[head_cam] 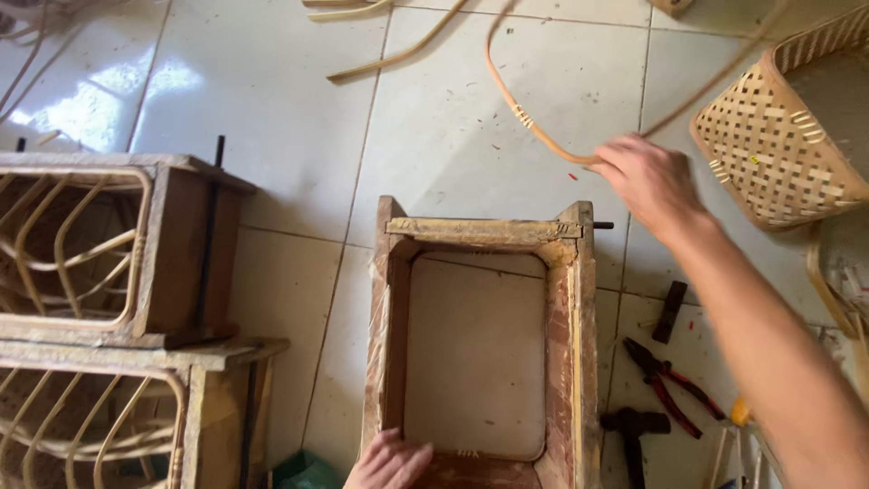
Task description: The person weaves a bamboo basket by fitting a pre-woven basket body into a wooden mold and securing it with bamboo strips. They use shears to trim excess material and a hammer to tap the strips into place.
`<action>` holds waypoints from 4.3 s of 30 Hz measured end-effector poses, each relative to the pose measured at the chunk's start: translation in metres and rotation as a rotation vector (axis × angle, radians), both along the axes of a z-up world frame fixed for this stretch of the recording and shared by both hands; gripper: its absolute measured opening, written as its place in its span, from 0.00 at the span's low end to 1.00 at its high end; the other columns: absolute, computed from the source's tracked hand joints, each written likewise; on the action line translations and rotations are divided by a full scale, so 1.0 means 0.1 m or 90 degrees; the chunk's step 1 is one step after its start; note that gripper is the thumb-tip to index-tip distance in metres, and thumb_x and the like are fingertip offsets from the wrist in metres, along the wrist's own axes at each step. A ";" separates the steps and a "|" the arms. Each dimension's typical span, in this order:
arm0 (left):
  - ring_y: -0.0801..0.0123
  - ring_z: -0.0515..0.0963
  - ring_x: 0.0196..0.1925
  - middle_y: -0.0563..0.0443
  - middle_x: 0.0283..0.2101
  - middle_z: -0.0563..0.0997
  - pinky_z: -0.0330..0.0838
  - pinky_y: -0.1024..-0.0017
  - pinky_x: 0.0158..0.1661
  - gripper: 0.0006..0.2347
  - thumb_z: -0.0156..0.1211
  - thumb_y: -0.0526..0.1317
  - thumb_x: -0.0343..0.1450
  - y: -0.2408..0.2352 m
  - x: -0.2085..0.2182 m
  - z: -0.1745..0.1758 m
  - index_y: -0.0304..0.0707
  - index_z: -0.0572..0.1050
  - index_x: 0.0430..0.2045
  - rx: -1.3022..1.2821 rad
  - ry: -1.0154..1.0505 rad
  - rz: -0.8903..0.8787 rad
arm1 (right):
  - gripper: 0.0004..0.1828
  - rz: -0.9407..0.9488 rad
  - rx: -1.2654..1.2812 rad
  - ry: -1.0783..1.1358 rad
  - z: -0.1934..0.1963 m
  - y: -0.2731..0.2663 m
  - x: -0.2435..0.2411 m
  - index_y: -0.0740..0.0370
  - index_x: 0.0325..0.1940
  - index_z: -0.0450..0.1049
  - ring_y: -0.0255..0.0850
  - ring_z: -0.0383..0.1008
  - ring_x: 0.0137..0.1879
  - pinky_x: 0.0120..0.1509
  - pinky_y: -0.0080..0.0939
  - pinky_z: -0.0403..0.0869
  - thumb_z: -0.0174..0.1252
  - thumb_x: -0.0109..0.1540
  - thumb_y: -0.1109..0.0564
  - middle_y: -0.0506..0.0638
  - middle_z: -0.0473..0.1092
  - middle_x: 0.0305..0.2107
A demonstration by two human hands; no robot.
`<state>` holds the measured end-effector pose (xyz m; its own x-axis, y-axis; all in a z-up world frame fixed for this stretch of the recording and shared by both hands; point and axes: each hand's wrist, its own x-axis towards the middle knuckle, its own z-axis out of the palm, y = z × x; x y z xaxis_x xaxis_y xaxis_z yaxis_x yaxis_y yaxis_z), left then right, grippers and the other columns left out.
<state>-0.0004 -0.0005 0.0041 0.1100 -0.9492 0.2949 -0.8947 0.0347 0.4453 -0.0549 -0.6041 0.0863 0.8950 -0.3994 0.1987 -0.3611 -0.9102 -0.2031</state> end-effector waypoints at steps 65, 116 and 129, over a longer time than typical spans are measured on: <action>0.54 0.74 0.62 0.46 0.47 0.79 0.58 0.47 0.69 0.11 0.66 0.39 0.70 -0.20 0.02 1.16 0.37 0.77 0.42 -0.060 0.059 -0.038 | 0.22 -0.257 0.533 -0.178 1.73 3.57 -2.12 0.73 0.65 0.67 0.35 0.75 0.28 0.28 0.34 0.73 0.58 0.67 0.63 0.60 0.77 0.35; 0.56 0.77 0.53 0.46 0.39 0.81 0.52 0.45 0.72 0.15 0.71 0.40 0.61 0.03 0.03 0.97 0.30 0.79 0.38 0.026 0.063 -0.068 | 0.18 -0.399 0.277 0.430 0.40 3.13 -1.09 0.72 0.55 0.65 0.47 0.72 0.30 0.33 0.44 0.77 0.38 0.76 0.52 0.62 0.71 0.32; 0.54 0.75 0.53 0.46 0.40 0.78 0.53 0.46 0.72 0.20 0.68 0.39 0.64 0.49 -0.36 0.91 0.30 0.76 0.48 0.031 0.059 -0.057 | 0.18 -0.397 0.252 0.356 0.34 3.49 -1.55 0.70 0.48 0.73 0.61 0.79 0.46 0.54 0.58 0.76 0.47 0.74 0.51 0.71 0.77 0.39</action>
<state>-0.0363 0.0488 0.0955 0.0492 -0.9693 0.2409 -0.8442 0.0886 0.5287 -0.2101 -0.2552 0.1207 0.4202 -0.7875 -0.4510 -0.9012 -0.4203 -0.1057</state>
